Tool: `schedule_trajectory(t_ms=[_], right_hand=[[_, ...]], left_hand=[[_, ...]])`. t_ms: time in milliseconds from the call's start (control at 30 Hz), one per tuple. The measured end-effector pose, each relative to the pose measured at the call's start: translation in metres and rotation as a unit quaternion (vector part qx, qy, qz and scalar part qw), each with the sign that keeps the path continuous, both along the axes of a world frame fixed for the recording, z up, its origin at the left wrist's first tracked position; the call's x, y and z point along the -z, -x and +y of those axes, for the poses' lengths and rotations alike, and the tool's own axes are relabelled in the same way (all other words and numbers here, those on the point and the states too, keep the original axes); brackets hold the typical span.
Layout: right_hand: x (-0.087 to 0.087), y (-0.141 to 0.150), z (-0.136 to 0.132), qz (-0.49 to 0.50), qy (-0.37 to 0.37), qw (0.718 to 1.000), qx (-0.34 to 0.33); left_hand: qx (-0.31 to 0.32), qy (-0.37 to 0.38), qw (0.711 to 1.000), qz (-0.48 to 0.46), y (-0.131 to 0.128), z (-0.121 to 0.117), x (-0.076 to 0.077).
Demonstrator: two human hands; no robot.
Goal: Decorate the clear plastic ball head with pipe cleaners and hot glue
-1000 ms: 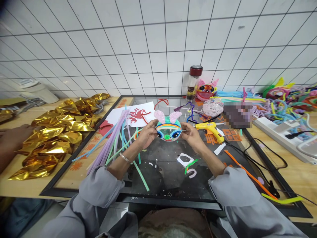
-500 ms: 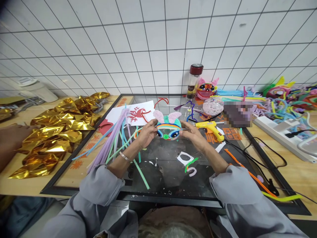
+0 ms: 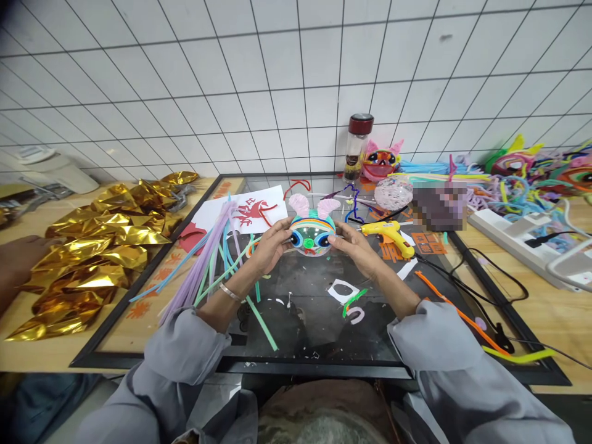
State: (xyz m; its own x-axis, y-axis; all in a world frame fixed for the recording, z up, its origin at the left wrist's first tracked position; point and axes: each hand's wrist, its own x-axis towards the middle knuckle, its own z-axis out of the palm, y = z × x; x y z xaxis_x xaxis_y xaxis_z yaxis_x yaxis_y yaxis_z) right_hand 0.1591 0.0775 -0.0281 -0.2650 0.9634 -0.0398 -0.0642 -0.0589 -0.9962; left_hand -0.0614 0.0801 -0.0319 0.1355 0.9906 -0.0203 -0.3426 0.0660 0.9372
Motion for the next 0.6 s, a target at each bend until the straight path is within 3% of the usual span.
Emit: schedule_trajectory(t_ms=[600], right_hand=[[0.004, 0.009, 0.003, 0.056, 0.028, 0.998, 0.026]], left_hand=[[0.007, -0.013, 1.000, 0.001, 0.001, 0.000, 0.002]])
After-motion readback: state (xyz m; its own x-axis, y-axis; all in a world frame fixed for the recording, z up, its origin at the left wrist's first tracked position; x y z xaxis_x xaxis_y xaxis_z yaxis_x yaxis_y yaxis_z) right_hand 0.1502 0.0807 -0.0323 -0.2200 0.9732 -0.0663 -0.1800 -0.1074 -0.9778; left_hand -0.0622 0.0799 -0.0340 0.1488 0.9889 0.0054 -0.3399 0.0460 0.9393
